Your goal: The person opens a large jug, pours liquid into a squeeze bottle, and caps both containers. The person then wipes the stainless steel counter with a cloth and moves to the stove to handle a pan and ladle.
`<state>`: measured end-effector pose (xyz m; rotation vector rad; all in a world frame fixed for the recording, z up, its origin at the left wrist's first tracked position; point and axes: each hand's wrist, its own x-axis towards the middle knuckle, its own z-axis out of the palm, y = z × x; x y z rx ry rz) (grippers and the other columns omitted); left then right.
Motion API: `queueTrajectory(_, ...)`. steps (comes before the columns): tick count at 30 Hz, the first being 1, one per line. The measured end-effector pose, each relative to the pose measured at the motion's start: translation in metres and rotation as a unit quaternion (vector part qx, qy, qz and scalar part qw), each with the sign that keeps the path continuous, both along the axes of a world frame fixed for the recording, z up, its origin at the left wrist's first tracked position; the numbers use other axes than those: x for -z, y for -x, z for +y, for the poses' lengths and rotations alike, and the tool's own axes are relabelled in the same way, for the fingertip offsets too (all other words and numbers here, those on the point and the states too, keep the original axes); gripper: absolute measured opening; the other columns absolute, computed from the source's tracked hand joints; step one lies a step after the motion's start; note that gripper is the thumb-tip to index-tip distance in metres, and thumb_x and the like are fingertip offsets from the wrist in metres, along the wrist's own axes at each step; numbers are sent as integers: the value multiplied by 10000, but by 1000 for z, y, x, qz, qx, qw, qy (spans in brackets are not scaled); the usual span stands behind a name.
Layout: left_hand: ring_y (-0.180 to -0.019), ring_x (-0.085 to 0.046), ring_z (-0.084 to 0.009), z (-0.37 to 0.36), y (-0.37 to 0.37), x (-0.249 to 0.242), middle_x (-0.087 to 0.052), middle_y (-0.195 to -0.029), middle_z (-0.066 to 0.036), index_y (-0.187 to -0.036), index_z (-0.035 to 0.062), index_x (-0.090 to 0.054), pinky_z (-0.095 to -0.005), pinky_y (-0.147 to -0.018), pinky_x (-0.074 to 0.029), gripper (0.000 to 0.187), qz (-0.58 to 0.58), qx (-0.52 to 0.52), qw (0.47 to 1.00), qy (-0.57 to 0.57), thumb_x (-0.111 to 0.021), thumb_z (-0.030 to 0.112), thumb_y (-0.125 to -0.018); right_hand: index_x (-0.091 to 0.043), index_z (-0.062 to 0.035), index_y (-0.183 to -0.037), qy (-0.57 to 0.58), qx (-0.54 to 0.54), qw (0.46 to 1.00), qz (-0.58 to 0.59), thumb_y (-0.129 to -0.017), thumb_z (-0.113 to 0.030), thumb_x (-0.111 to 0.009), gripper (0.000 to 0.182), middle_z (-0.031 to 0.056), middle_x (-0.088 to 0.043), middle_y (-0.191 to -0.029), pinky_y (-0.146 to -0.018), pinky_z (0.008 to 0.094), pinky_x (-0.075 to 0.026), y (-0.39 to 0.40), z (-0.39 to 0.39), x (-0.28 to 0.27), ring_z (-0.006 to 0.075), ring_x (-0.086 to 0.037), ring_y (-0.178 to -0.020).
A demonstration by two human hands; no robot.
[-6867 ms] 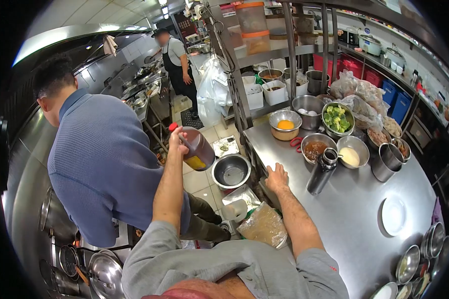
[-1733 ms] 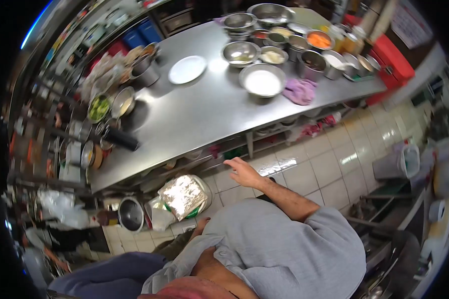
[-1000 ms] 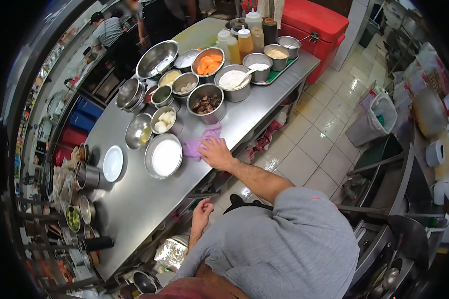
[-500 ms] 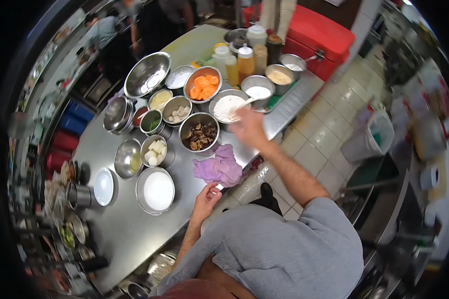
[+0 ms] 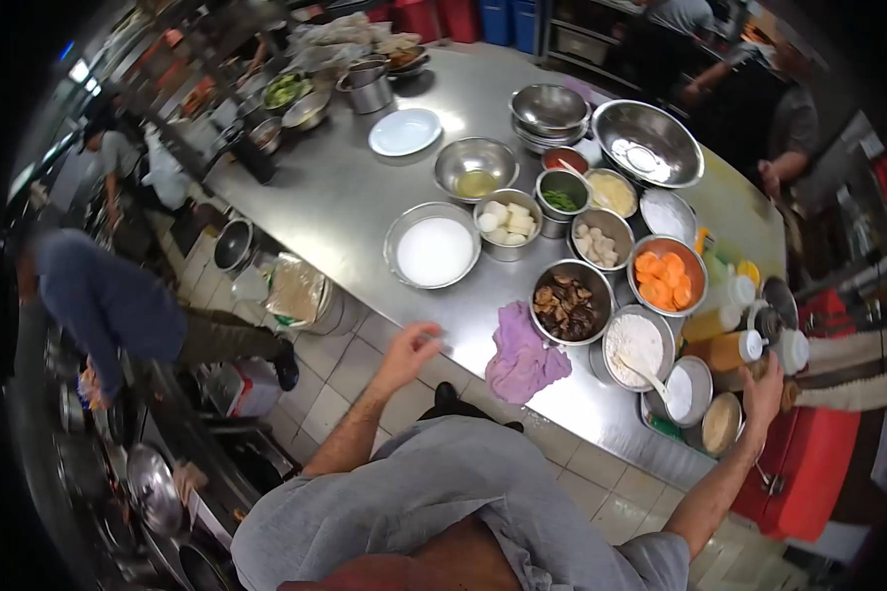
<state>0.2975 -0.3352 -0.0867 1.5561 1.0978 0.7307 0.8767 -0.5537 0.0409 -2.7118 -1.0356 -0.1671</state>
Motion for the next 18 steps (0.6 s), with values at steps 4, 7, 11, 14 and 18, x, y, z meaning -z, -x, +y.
queueTrajectory(4, -762, -573, -122, 39, 63, 5, -602, -962, -59, -1080, 7, -598, -257, -686, -483, 284, -8, -220, 974, -57, -655, 136, -833, -472, -66, -1193, 1, -13, 1000, -15, -712, -180, -735, 560, 216, -562, -1123, -860, 459, -430, 4, 9, -7, 407, -526, -1063)
queueTrajectory(7, -791, -559, -107, 78, 101, -10, -602, -941, -49, -1089, -14, -587, -240, -719, -468, 298, -73, -304, 947, -65, -649, 138, -841, -488, -47, -1187, -8, -21, 1000, -4, -726, -180, -718, 532, 216, -572, -1111, -866, 449, -426, 3, 6, -9, 401, -535, -1051)
queueTrajectory(11, -853, -554, -120, 162, 148, -37, -609, -932, -55, -1094, -27, -582, -244, -753, -453, 318, -42, -363, 924, -110, -653, 141, -833, -520, -19, -1163, -81, -36, 996, -13, -741, -193, -686, 485, 229, -596, -1066, -856, 414, -438, -21, -7, 2, 371, -572, -1003)
queueTrajectory(14, -869, -560, -141, 246, 190, -35, -617, -930, -68, -1104, -18, -584, -261, -770, -452, 362, -12, -355, 924, -139, -679, 166, -807, -523, 6, -1149, -71, -32, 996, -44, -744, -185, -660, 468, 211, -619, -1009, -827, 391, -457, -18, -1, -5, 312, -605, -947)
queueTrajectory(18, -964, -567, -210, 365, 254, -24, -595, -1070, -133, -1180, -10, -536, -322, -839, -457, 526, 52, -382, 900, -202, -733, 222, -751, -533, -2, -1169, -52, -14, 994, 94, -710, -106, -680, 494, 126, -619, -962, -781, 331, -472, -37, -5, 1, 174, -580, -907)
